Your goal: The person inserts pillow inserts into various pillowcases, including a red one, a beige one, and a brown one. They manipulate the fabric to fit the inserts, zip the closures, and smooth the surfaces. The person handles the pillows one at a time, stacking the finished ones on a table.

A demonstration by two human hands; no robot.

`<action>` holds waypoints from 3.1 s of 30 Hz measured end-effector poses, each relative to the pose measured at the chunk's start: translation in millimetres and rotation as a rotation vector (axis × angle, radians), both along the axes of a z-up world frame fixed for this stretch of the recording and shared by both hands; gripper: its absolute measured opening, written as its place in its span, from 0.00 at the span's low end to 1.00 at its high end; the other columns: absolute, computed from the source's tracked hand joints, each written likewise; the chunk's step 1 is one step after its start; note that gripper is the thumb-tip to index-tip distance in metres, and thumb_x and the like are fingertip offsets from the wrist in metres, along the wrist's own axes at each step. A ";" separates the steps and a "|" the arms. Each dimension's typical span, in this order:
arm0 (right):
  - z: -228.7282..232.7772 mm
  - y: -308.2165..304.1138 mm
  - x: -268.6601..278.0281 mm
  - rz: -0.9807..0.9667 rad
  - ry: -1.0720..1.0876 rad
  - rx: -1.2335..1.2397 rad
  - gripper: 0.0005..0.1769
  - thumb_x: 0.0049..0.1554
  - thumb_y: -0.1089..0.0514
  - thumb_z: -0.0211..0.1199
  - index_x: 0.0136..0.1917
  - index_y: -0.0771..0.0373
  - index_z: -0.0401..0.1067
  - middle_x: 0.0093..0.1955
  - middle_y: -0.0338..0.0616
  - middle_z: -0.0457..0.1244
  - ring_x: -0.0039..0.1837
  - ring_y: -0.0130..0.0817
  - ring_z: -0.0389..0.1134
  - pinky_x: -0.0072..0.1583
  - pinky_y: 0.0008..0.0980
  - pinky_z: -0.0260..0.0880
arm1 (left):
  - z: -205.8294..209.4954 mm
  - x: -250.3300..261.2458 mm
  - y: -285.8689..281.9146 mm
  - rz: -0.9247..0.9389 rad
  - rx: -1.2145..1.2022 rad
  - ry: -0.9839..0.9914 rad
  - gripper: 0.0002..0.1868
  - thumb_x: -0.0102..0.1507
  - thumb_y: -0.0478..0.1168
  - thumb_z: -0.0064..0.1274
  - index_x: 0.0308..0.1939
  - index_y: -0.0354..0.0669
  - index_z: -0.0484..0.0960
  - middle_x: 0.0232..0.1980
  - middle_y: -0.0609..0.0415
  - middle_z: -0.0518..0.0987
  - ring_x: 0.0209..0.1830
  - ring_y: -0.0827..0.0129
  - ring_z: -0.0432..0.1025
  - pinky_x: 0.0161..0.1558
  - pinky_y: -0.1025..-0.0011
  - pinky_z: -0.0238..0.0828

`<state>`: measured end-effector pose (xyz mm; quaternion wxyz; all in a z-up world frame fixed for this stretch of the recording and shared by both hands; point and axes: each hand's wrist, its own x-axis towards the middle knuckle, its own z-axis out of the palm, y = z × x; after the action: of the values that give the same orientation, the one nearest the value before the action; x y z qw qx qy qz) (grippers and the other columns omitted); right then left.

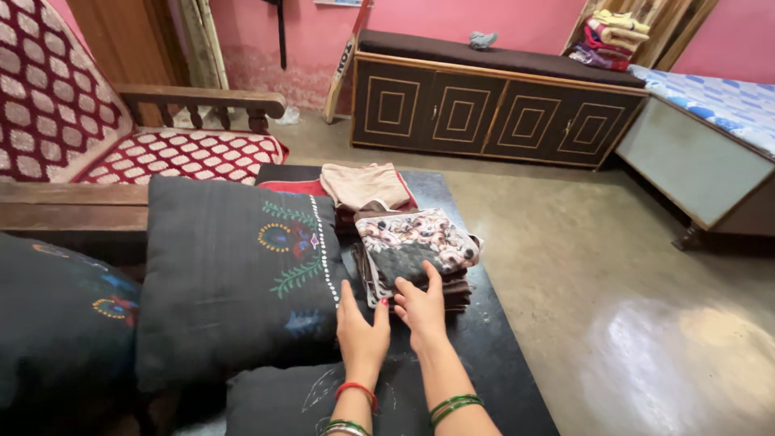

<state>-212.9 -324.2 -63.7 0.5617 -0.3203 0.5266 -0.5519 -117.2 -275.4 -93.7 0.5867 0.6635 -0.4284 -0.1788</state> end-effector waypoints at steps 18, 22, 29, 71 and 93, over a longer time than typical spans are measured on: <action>54.5 5.6 -53.4 -0.130 -0.593 -0.153 0.08 0.46 0.59 0.56 0.42 0.54 0.71 0.47 0.45 0.70 0.53 0.47 0.71 0.51 0.55 0.75 | -3.9 19.2 -3.9 -0.247 -0.093 0.990 0.48 0.62 0.54 0.53 0.80 0.50 0.47 0.78 0.49 0.63 0.71 0.56 0.66 0.67 0.61 0.59; 75.9 35.5 -80.7 0.174 -0.864 -0.347 0.11 0.51 0.58 0.56 0.47 0.63 0.70 0.51 0.51 0.69 0.56 0.49 0.71 0.61 0.54 0.71 | 18.9 18.8 17.9 -0.328 -0.327 0.896 0.60 0.55 0.58 0.61 0.81 0.65 0.35 0.80 0.58 0.51 0.74 0.56 0.59 0.67 0.60 0.60; 72.8 68.8 -88.8 0.345 -1.063 -0.343 0.10 0.51 0.61 0.53 0.47 0.63 0.70 0.50 0.52 0.69 0.56 0.49 0.71 0.63 0.55 0.68 | 69.6 49.2 72.8 -0.688 -0.368 1.345 0.53 0.54 0.65 0.52 0.81 0.68 0.50 0.74 0.49 0.61 0.64 0.51 0.70 0.53 0.46 0.71; 210.4 130.4 -49.9 -0.532 1.126 -0.792 0.10 0.51 0.60 0.69 0.48 0.52 0.84 0.44 0.50 0.68 0.52 0.53 0.66 0.53 0.45 0.68 | 326.0 149.3 151.8 -0.117 0.195 -1.146 0.21 0.46 0.57 0.71 0.39 0.58 0.92 0.55 0.57 0.74 0.61 0.56 0.65 0.57 0.54 0.62; 214.4 202.0 70.9 0.403 1.151 -0.642 0.27 0.47 0.47 0.70 0.55 0.64 0.72 0.50 0.58 0.69 0.54 0.55 0.70 0.57 0.48 0.70 | 288.3 153.9 59.9 -0.144 -0.373 0.492 0.48 0.52 0.23 0.40 0.76 0.56 0.47 0.60 0.45 0.71 0.53 0.60 0.72 0.49 0.64 0.73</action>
<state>-142.0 -122.2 150.6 0.1616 -0.8047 0.4816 -0.3072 36.7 -215.5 194.6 0.7701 0.4494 -0.3448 -0.2934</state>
